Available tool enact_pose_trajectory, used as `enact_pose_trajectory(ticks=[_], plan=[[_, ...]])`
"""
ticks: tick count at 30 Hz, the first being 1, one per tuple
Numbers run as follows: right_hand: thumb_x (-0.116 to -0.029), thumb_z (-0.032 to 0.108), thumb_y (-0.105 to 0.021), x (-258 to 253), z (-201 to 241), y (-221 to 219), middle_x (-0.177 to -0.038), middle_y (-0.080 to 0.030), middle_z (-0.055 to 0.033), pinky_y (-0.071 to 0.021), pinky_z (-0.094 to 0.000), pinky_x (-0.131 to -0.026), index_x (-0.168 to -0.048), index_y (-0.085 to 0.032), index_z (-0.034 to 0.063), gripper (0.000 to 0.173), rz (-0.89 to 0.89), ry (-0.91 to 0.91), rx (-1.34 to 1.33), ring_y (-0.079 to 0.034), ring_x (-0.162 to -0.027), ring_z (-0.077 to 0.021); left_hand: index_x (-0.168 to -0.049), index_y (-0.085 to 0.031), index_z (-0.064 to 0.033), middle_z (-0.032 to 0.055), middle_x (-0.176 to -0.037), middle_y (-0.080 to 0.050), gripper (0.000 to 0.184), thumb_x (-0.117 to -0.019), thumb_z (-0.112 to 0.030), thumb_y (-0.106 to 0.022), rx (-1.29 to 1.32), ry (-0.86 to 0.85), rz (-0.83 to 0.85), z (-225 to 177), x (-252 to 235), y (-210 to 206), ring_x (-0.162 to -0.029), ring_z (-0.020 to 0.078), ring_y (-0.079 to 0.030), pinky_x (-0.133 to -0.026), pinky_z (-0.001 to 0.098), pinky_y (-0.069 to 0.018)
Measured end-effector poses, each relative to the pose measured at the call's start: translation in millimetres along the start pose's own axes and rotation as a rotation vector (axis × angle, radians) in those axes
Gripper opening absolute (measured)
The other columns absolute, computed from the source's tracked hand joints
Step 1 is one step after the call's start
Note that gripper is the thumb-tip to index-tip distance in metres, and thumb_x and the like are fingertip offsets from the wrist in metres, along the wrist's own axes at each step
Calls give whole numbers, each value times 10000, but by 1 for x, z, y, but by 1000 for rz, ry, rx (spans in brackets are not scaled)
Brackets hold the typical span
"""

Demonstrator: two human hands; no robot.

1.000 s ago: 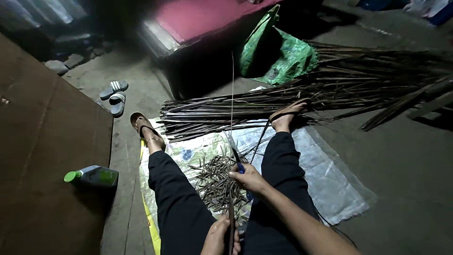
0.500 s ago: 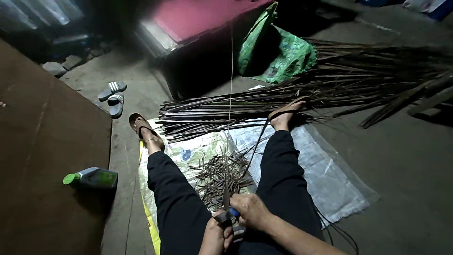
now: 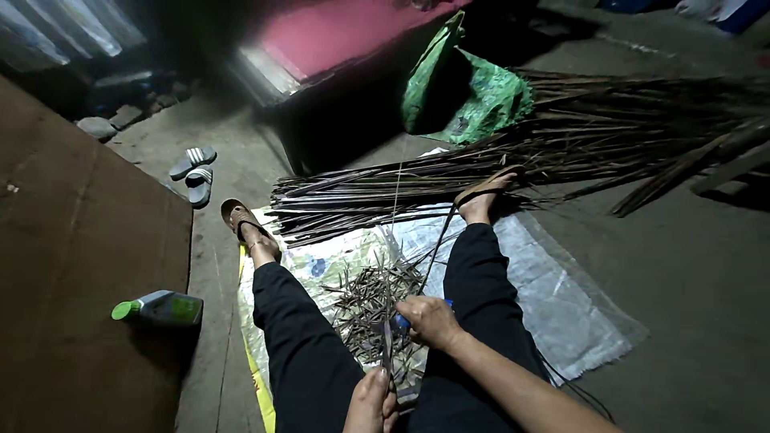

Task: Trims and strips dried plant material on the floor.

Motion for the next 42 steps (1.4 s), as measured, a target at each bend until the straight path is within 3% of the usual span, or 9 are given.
enact_pose_trajectory(ticks=[6,10,13,17,19,25,28,36,42], plan=[[-968,76,-550,-24,-54,9,-1230,-697,-234,-508,-617,-924,-1298,-662,18,353,278,-429,-85,-675,-1139,-423,-926,-498,-104,-93,-550,-423,335,-1123,-167,-234,23,54,24,6,5,3,-405,-38,-352,-387,105,-302],[-957,66,-565,-20,-48,16,-1228,-694,-248,-492,-625,-956,-1318,-650,17,373,310,-457,-170,-659,-1164,-435,-960,-511,-94,-95,-541,-420,349,-1122,-177,-213,52,36,25,5,1,5,-398,-37,-348,-387,107,-303],[-943,54,-576,0,-6,2,-1136,-717,-234,-518,-595,-930,-1247,-685,5,326,389,-336,-407,-688,-1078,-399,-1037,-528,-61,-82,-562,-447,346,-1112,-160,-205,29,6,6,3,-6,5,-418,-25,-385,-402,116,-339],[-1005,192,-531,25,25,-20,-648,-512,50,-408,-218,-518,-1016,-666,31,211,257,-455,-1200,-455,-520,-25,-1092,-538,-38,-40,-666,-546,313,-1078,-125,-238,-33,-13,-14,-4,-10,5,-482,-12,-467,-441,122,-390],[-996,170,-602,26,28,-17,-645,-494,74,-397,-194,-513,-968,-639,42,136,250,-533,-1299,-434,-509,-3,-1057,-542,-34,-12,-724,-586,308,-1094,-135,-254,-43,-4,11,-4,-9,3,-514,3,-512,-470,133,-434],[-1038,223,-527,20,21,-3,-738,-536,15,-435,-235,-633,-991,-665,22,248,168,-330,-1014,-490,-642,-39,-998,-569,-2,48,-657,-678,312,-1117,-120,-307,-91,-35,-2,-6,-6,6,-512,115,-662,-507,241,-579],[-1011,128,-541,29,21,-5,-970,-729,-210,-553,-541,-834,-1189,-700,-23,282,252,-212,-641,-710,-902,-350,-966,-541,-38,-22,-551,-541,295,-1122,-138,-311,-76,-57,-78,-11,-8,11,-409,39,-516,-414,173,-467],[-736,36,-714,42,49,-2,-712,-663,-129,-566,-459,-530,-779,-659,13,73,-65,155,-236,-708,-654,-290,-920,-540,-85,-59,-539,-468,298,-1094,-82,-299,84,19,-66,-2,-8,-1,-391,-7,-408,-380,125,-355],[-844,37,-686,21,17,-19,-894,-723,-208,-566,-574,-669,-1038,-716,-6,201,174,8,-171,-731,-824,-397,-902,-510,-88,-76,-549,-446,326,-1122,-141,-274,43,37,-22,1,-1,1,-404,-23,-389,-389,111,-335]])
Point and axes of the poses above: each hand's wrist, its own x-axis away from the middle knuckle, its own y-axis out of the back of the hand, z = x × y, the point moved 8 cm from there along -x, towards the middle knuckle
